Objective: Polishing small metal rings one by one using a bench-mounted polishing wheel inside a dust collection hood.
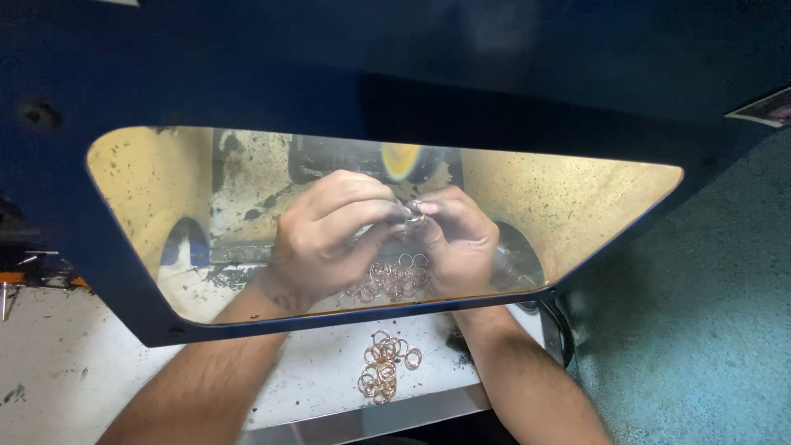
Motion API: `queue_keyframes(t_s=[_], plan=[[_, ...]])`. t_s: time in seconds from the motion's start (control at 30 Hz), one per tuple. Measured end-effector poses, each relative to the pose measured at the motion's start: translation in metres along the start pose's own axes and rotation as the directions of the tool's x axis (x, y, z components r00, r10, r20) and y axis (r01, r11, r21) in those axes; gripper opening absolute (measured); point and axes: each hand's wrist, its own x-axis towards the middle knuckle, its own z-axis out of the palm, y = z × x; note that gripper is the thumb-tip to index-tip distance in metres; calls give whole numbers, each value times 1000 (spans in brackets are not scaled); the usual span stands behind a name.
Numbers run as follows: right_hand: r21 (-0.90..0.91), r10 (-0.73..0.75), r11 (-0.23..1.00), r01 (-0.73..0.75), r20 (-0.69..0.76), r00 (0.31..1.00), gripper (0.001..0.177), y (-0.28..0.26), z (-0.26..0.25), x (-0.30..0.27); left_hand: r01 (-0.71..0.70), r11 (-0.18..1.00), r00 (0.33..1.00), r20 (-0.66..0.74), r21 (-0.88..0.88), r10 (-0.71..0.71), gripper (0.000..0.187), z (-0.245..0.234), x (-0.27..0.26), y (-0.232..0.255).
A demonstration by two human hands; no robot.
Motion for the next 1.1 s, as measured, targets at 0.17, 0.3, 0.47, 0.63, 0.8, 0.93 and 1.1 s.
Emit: queue_keyframes(t_s=[0.17,0.3,0.47,0.63,0.8,0.93,1.1], plan=[[0,265,964,-265,-26,964,13,4,8,1,289,956,957,52,-44,-287,5,2,-6,-6],[192,576,811,-553,-91,813,10,-5,29,10,717,697,695,95,-15,-713,10,9,-20,-21],[299,617,770,-564,-118,778,10,-35,48,23,834,550,552,117,-50,-826,20,11,-21,-23],[339,638,749,-569,-135,758,12,-25,54,20,840,539,542,118,-57,-832,22,3,-15,-21],[297,622,769,-566,-147,769,11,-20,58,16,797,596,605,141,-98,-784,20,-7,-15,-21],[-124,365,919,-374,-86,927,23,-23,37,7,742,652,668,259,-160,-697,9,-28,-1,-14],[-567,-158,806,167,66,985,10,-11,12,12,663,733,742,267,-155,-615,21,-17,-9,-19]])
